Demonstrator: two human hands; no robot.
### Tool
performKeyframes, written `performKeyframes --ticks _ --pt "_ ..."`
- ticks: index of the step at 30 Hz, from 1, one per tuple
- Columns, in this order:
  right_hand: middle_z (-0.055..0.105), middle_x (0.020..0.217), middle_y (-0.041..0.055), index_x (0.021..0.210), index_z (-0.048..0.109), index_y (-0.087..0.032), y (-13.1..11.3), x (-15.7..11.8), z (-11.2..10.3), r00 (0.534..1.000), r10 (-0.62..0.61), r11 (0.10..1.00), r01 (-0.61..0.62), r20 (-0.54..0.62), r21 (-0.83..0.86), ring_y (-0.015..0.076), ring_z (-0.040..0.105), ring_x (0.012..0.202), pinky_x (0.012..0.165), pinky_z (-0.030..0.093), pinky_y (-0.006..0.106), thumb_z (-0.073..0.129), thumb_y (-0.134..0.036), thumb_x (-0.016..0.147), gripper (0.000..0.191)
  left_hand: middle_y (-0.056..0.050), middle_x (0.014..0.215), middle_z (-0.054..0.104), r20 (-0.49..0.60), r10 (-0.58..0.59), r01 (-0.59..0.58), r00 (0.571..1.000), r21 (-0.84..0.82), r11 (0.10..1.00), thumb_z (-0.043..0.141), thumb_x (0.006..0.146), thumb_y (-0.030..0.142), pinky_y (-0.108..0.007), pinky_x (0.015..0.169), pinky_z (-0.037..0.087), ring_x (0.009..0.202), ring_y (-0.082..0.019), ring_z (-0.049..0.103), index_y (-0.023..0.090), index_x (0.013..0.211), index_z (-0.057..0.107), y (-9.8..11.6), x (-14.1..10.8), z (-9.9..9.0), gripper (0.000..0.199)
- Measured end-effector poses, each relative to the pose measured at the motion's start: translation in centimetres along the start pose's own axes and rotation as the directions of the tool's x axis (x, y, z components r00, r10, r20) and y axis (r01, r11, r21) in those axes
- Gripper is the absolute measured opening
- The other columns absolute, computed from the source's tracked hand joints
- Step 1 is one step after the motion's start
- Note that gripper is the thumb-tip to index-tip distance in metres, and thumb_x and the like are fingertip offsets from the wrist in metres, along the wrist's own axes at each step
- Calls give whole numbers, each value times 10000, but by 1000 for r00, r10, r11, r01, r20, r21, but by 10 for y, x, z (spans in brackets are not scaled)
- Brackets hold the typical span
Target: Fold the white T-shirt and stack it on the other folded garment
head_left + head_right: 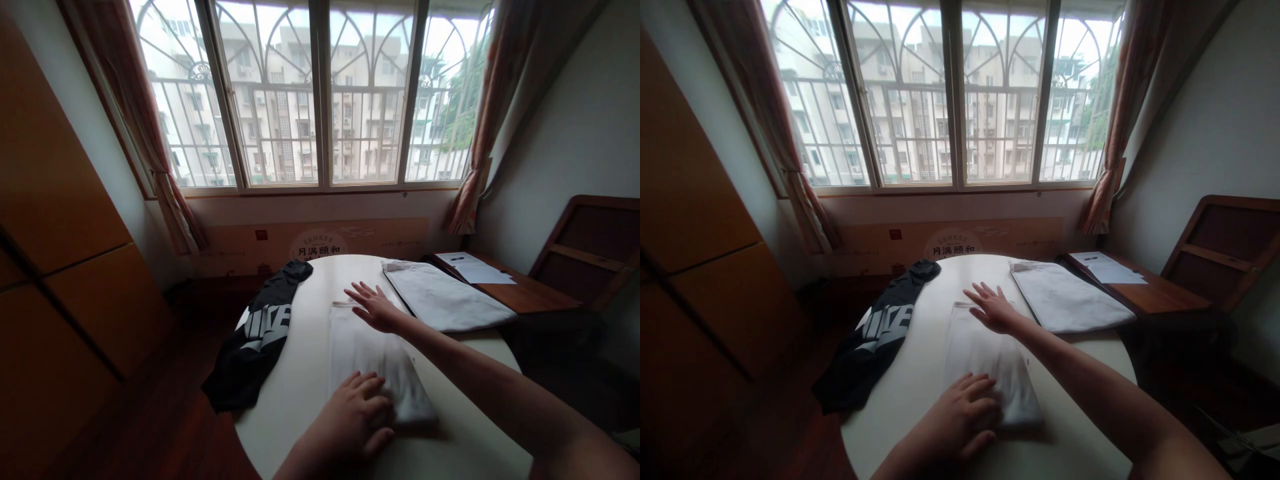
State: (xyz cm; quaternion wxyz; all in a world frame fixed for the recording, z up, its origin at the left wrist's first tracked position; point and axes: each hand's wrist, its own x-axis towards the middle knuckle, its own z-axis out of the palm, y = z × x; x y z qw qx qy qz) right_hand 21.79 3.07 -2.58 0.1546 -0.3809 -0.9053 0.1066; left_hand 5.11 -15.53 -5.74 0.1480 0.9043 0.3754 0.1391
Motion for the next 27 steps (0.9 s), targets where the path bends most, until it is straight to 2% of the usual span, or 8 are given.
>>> performKeyframes --ticks 4,8,11,14,17,21,25,27 --pt "428 1581 115 1523 448 -196 -1 -84 -25 999 -41 996 41 -3 76 252 365 1475 1207 287 397 403 -453 1027 560 -59 1438 590 -54 -136 136 989 -11 991 751 769 323 -503 1196 312 1330 -313 515 289 1236 648 7 -15 -21 480" --pt "401 1601 69 1515 444 -366 -5 -170 -16 982 -118 971 83 149 223 324 331 1491 1221 258 522 723 -457 844 732 -73 1370 637 -43 -234 235 971 45 971 721 696 154 -491 1139 389 1275 -327 546 251 1134 688 2 -37 -31 450" --pt "406 1598 28 1471 489 -430 -11 -203 6 991 -40 981 15 128 194 332 358 1477 1201 282 567 689 -306 850 664 -55 1305 667 -69 -252 257 965 73 964 595 752 77 -432 1080 448 1220 -286 585 238 1040 691 -7 -49 -31 343" --pt "396 1604 22 1388 593 -403 -19 -210 27 997 74 993 -75 7 88 334 441 1418 1141 388 544 618 -183 826 604 -37 1287 673 -110 -254 261 961 53 964 545 756 42 -378 1048 473 1198 -252 605 248 1038 694 -14 -53 -28 379" --pt "429 1583 43 1252 692 -337 -28 -206 39 987 126 992 -125 -96 15 340 498 1357 1116 404 548 574 -134 796 513 -35 1267 687 -155 -244 257 957 66 964 539 715 12 -379 1029 486 1170 -252 628 256 1014 710 -19 -53 -22 423" --pt "551 1482 76 1063 753 -280 -33 -203 40 972 192 979 -181 -133 90 309 626 1180 1011 501 467 537 -174 831 335 -65 1229 706 -234 -259 278 937 52 959 532 793 72 -375 937 538 1086 -262 680 249 964 725 -23 -55 -17 312" --pt "571 1441 110 1062 743 -249 -27 -204 40 954 272 906 -208 -128 369 268 710 1007 902 566 405 529 -281 873 288 -87 1245 678 -308 -371 285 876 -289 914 528 876 190 -314 844 567 940 -207 710 226 964 717 -21 -56 -13 212" --pt "594 1406 130 1043 751 -231 -22 -204 42 937 312 825 -186 -155 533 296 686 1098 929 564 414 544 -356 897 282 -118 1245 659 -273 -457 236 846 -577 782 571 883 293 -288 702 581 855 -199 704 193 931 699 -19 -53 -9 169"
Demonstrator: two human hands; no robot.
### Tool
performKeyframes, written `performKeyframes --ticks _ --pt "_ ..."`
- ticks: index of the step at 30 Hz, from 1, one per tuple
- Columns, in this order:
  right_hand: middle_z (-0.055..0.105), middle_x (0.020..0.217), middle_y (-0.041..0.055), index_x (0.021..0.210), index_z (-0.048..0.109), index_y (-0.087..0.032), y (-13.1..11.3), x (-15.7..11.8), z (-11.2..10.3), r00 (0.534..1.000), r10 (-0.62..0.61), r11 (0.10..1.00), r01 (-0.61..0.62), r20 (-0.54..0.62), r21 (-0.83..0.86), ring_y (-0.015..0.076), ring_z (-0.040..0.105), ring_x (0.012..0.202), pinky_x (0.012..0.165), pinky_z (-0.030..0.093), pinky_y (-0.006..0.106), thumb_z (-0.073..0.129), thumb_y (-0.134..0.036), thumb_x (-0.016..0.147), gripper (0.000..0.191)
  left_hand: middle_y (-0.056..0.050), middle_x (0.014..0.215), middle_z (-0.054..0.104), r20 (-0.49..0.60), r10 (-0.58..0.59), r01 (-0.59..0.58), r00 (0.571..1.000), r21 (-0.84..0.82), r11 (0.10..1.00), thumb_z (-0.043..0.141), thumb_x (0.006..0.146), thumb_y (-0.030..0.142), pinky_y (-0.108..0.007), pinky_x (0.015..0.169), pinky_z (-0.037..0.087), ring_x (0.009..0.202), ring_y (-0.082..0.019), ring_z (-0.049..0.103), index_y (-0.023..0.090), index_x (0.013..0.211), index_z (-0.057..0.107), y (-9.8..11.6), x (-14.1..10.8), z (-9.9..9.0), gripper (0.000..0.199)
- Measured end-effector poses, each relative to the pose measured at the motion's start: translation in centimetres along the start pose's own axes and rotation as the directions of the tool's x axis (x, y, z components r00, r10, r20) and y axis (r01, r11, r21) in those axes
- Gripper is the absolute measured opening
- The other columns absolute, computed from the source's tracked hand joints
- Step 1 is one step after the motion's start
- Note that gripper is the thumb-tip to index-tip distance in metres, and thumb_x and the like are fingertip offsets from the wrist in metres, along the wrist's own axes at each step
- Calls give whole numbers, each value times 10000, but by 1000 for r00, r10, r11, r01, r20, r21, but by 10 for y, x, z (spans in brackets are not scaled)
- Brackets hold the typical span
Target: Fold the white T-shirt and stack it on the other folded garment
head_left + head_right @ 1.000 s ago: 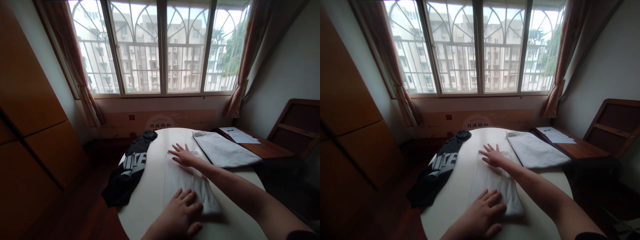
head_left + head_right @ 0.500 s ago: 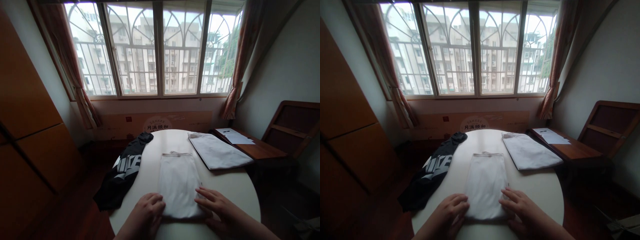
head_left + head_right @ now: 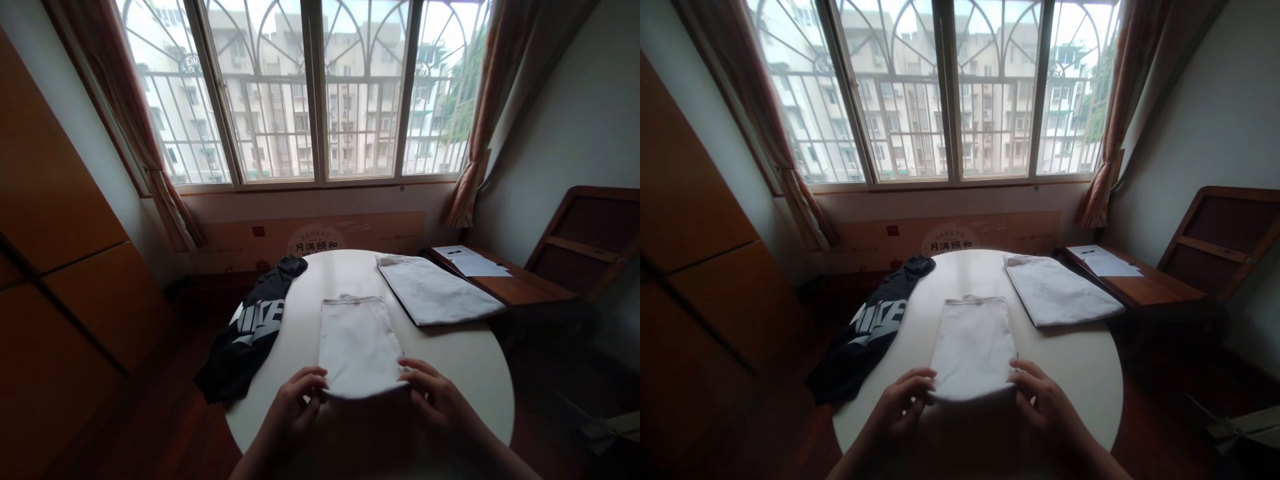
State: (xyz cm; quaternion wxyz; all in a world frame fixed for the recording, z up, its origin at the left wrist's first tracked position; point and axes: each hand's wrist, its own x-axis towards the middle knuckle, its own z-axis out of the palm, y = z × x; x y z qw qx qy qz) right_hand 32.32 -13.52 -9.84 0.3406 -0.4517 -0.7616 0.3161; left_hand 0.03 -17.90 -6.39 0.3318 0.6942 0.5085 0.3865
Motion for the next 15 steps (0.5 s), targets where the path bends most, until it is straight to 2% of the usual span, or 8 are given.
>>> performKeyframes --ticks 2,5,8,10,13,15 --pt "633 1352 150 1013 760 -216 5 0 1 997 56 980 -45 -51 192 339 647 1180 954 558 457 569 -467 908 332 -151 1249 644 17 -102 102 995 -307 946 648 852 424 -285 618 580 877 -232 701 168 890 678 -1 1 6 261" --pt "688 1268 161 972 759 -204 11 -1 4 984 170 905 -134 -53 403 377 644 1184 977 538 532 598 -614 880 450 -159 1224 665 60 -189 191 980 -549 814 768 760 530 -361 745 607 1019 -292 682 156 851 685 -4 3 11 393" --pt "703 1248 157 939 757 -201 14 -5 4 984 175 879 -144 -26 455 383 605 1245 1072 467 539 686 -619 825 439 -151 1198 696 69 -234 223 970 -636 739 860 675 480 -396 843 590 997 -279 689 149 884 735 -4 3 9 411" --pt "683 1293 154 1055 750 -208 14 -8 3 990 138 871 -120 -4 476 373 585 1277 1091 460 513 764 -556 784 441 -153 1227 698 66 -255 235 965 -654 719 907 617 384 -385 849 587 994 -273 691 159 1003 762 -2 3 5 470" --pt "622 1395 149 1350 624 -247 13 -11 2 996 79 854 -87 38 513 338 569 1310 1093 470 481 811 -443 774 636 -147 1269 693 50 -226 208 973 -625 753 912 596 253 -369 860 589 1057 -281 678 188 1163 745 4 5 1 596" --pt "633 1384 149 1395 592 -257 12 -9 3 998 61 870 -57 7 490 323 579 1304 1098 471 478 788 -424 807 642 -143 1257 704 28 -181 163 983 -577 800 886 638 236 -365 869 589 1060 -275 682 186 1185 739 10 9 -1 569"
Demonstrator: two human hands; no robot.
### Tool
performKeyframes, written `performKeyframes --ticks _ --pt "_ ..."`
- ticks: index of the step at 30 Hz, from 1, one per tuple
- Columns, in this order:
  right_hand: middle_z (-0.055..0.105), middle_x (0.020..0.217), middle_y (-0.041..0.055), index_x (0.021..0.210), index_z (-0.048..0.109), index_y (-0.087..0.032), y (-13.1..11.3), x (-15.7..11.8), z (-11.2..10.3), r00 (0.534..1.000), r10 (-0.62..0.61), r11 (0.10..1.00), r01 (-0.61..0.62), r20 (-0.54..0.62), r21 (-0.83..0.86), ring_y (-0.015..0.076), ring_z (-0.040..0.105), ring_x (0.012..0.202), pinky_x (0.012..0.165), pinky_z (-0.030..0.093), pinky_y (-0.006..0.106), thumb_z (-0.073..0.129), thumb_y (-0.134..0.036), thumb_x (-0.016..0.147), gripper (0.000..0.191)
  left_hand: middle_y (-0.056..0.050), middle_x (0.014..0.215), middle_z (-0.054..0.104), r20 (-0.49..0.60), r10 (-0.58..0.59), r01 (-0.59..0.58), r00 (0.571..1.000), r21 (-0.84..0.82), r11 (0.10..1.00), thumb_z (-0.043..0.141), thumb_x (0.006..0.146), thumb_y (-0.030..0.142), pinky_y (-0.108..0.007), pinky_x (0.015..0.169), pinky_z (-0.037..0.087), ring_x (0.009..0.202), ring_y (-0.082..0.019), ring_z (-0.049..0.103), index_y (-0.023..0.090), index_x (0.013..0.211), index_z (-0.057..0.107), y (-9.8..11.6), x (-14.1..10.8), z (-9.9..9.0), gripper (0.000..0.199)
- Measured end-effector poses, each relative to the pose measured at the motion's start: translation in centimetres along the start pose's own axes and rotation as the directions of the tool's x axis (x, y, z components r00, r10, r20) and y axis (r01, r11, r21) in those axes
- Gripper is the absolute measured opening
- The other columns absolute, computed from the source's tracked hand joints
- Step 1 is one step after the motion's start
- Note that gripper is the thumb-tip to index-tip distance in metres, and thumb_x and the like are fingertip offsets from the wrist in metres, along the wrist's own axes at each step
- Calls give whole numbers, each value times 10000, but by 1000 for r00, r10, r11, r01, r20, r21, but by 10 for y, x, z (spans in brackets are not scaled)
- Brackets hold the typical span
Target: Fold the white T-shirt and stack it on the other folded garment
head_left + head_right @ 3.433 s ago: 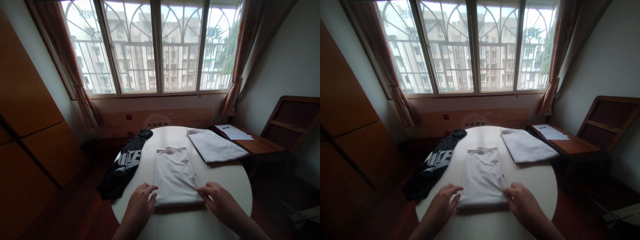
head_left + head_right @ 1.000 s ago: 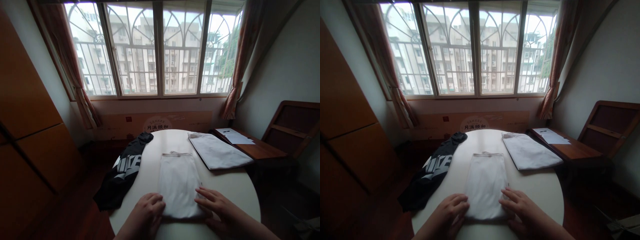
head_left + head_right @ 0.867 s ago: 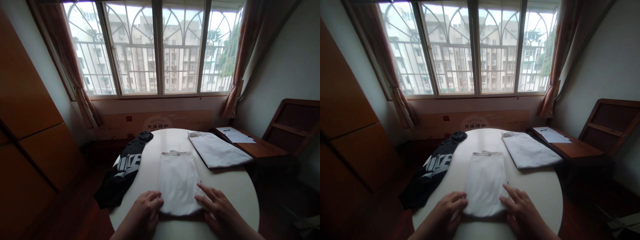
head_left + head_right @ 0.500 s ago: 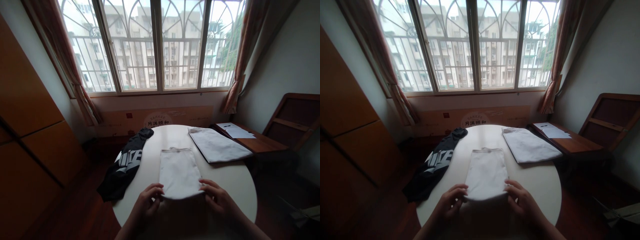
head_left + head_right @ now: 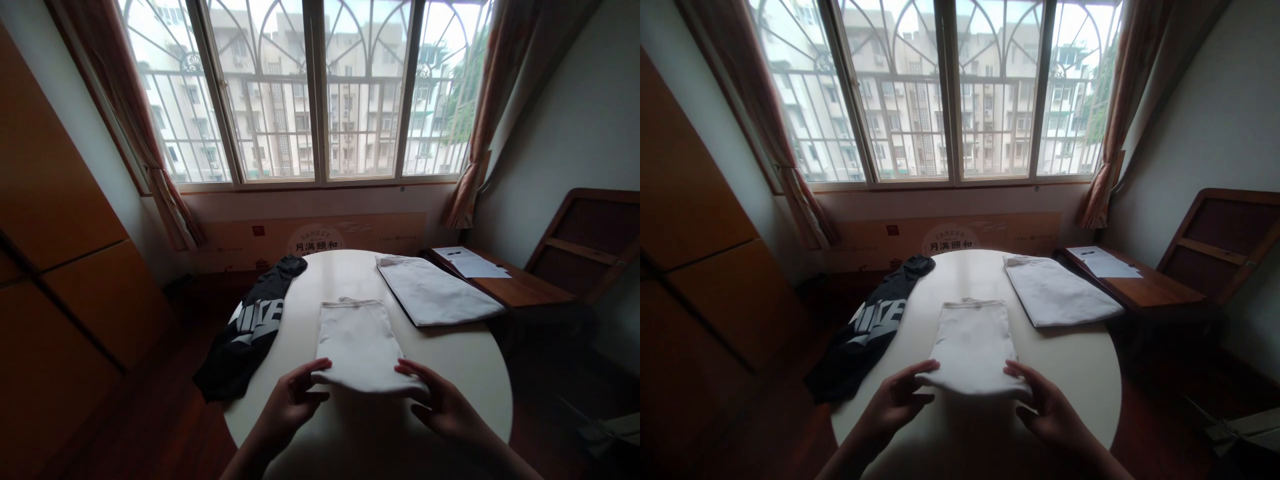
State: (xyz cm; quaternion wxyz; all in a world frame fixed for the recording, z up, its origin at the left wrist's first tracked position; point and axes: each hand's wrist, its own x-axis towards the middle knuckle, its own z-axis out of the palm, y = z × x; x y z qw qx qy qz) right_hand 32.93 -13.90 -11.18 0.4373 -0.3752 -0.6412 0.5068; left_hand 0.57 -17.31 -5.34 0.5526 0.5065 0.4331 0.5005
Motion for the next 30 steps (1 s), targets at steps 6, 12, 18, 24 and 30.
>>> performKeyframes --ticks 6,12,18,24,30 --pt "755 1152 139 1079 787 -233 -3 15 4 988 -54 995 41 -142 -93 357 684 1134 1032 536 513 757 -548 805 418 -122 1046 779 -81 62 -45 995 198 979 838 681 267 -339 806 597 904 -252 726 148 1002 793 11 12 8 345" --pt "732 1154 139 1073 781 -217 -13 11 0 998 34 994 -28 -53 109 348 700 1060 869 620 495 773 -549 805 427 -60 710 738 -93 49 -26 994 235 972 809 721 302 -275 638 573 666 -179 686 134 875 782 15 13 7 229" --pt "583 1409 164 1049 775 -234 -30 1 -5 994 108 957 -114 34 266 396 632 1176 824 631 536 745 -612 804 451 -152 1144 699 -61 -17 22 998 72 997 769 731 626 -245 454 536 796 -256 733 147 895 705 23 7 16 511" --pt "701 1179 155 1131 734 -208 -70 19 -28 992 129 942 -126 13 312 366 682 1087 844 614 553 728 -650 803 550 -75 787 696 -63 6 0 998 98 995 713 806 617 -236 511 561 817 -245 712 147 884 676 78 23 44 477" --pt "728 1106 139 1113 709 -195 -146 63 -81 998 54 956 -57 17 288 359 710 1058 756 633 476 696 -606 860 482 -61 764 699 30 39 -41 999 87 995 716 821 578 -220 472 535 699 -227 734 153 927 645 152 73 78 443"
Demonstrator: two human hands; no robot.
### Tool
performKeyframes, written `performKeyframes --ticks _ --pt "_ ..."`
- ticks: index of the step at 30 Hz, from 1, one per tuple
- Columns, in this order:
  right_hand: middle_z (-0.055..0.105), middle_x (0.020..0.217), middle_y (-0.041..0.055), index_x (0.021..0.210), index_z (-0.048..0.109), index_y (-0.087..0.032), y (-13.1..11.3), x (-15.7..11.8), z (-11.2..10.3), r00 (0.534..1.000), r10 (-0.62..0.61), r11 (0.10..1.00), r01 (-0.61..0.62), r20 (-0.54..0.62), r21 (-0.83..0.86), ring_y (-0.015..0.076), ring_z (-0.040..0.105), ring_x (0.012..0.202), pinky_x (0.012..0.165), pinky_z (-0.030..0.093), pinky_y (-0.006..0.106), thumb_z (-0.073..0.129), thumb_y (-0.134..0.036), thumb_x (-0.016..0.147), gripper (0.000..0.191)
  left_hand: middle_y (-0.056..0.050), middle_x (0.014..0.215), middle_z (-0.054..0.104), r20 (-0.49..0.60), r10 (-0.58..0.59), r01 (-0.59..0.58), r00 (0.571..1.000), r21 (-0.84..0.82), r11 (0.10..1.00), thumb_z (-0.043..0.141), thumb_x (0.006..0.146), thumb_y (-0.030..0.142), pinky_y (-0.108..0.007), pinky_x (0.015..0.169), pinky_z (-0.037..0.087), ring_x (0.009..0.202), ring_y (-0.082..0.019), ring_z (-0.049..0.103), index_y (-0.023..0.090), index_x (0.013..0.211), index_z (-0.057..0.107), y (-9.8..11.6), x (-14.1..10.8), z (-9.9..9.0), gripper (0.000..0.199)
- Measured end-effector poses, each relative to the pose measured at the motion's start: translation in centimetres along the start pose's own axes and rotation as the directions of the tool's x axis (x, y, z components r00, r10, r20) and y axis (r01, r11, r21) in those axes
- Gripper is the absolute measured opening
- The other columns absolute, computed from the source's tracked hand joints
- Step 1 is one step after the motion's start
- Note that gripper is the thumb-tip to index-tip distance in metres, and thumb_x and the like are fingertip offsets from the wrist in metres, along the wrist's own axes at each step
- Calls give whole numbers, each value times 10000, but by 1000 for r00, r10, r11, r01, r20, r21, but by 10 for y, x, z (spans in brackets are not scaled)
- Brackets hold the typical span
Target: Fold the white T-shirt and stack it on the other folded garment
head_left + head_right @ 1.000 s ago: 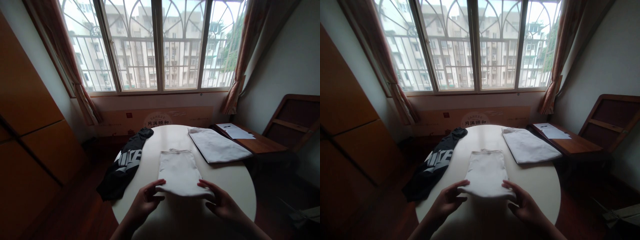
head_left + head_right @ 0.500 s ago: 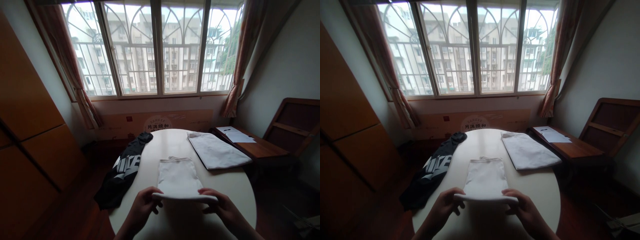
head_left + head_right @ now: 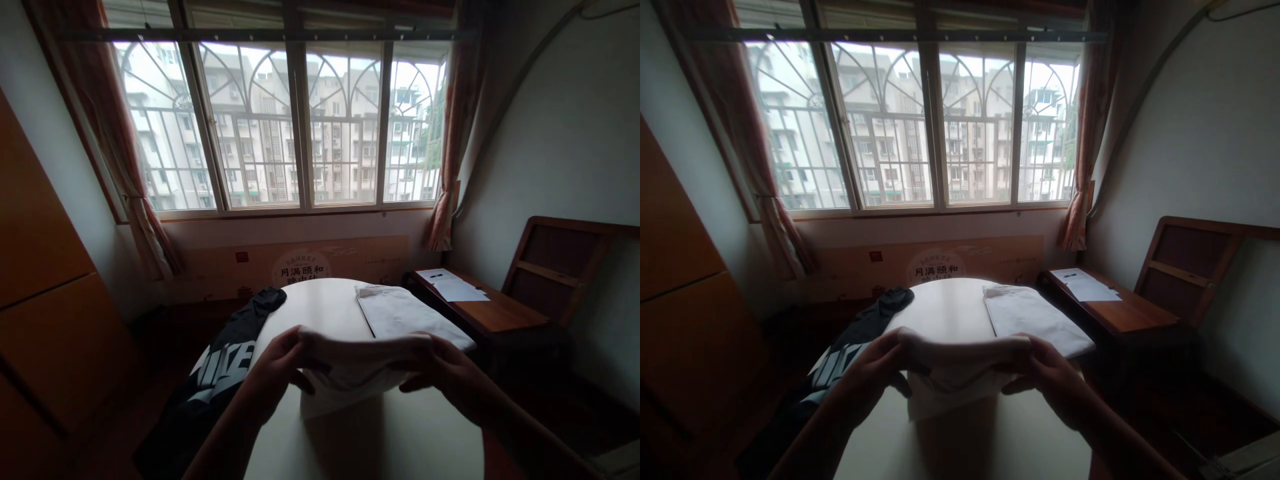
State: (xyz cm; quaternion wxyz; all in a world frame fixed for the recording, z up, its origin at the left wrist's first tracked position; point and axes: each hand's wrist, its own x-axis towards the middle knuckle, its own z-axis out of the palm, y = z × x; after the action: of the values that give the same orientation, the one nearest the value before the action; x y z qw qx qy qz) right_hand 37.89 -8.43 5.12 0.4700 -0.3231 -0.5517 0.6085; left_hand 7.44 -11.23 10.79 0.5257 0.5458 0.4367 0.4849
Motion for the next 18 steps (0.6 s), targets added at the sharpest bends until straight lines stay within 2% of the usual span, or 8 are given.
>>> performKeyframes --ticks 5,8,10,12,15,18 --pt "734 1115 135 1185 688 -236 -63 48 -38 997 -3 999 -1 -80 -51 325 756 907 585 636 365 753 -499 837 441 -90 954 720 81 -51 58 995 -90 994 764 819 446 -207 427 513 779 -273 771 182 1130 608 30 82 16 437" --pt "745 1076 123 1236 649 -255 -88 87 -66 992 18 997 -27 -122 -72 294 765 799 568 642 370 747 -369 862 402 -88 995 710 109 -100 114 989 -130 985 715 873 339 -225 493 550 775 -256 774 189 1203 589 39 141 25 384" --pt "749 1038 117 1218 637 -245 -101 116 -86 987 25 996 -39 -160 -81 283 764 759 557 643 380 709 -291 892 337 -94 991 714 103 -94 106 990 -117 988 676 901 299 -251 547 576 750 -240 769 183 1212 579 44 180 34 346" --pt "745 1025 104 1169 631 -233 -112 145 -107 980 9 996 -26 -198 -83 282 766 766 572 650 407 655 -218 915 255 -101 995 715 99 -59 69 993 -107 992 652 916 275 -292 616 605 769 -230 764 179 1196 577 51 215 46 305" --pt "734 1036 82 1085 615 -224 -121 185 -140 974 -96 992 75 -204 -105 275 769 841 675 659 455 596 -165 915 182 -97 1016 700 91 33 -24 995 -89 996 658 909 248 -349 742 625 852 -213 750 170 1105 592 56 258 65 221" --pt "729 1036 71 1033 596 -228 -110 209 -174 962 -198 967 159 -191 -200 254 763 915 769 647 444 576 -178 894 149 -92 1017 683 75 127 -126 989 -9 992 702 872 242 -370 803 618 906 -196 722 161 996 606 42 284 81 177"
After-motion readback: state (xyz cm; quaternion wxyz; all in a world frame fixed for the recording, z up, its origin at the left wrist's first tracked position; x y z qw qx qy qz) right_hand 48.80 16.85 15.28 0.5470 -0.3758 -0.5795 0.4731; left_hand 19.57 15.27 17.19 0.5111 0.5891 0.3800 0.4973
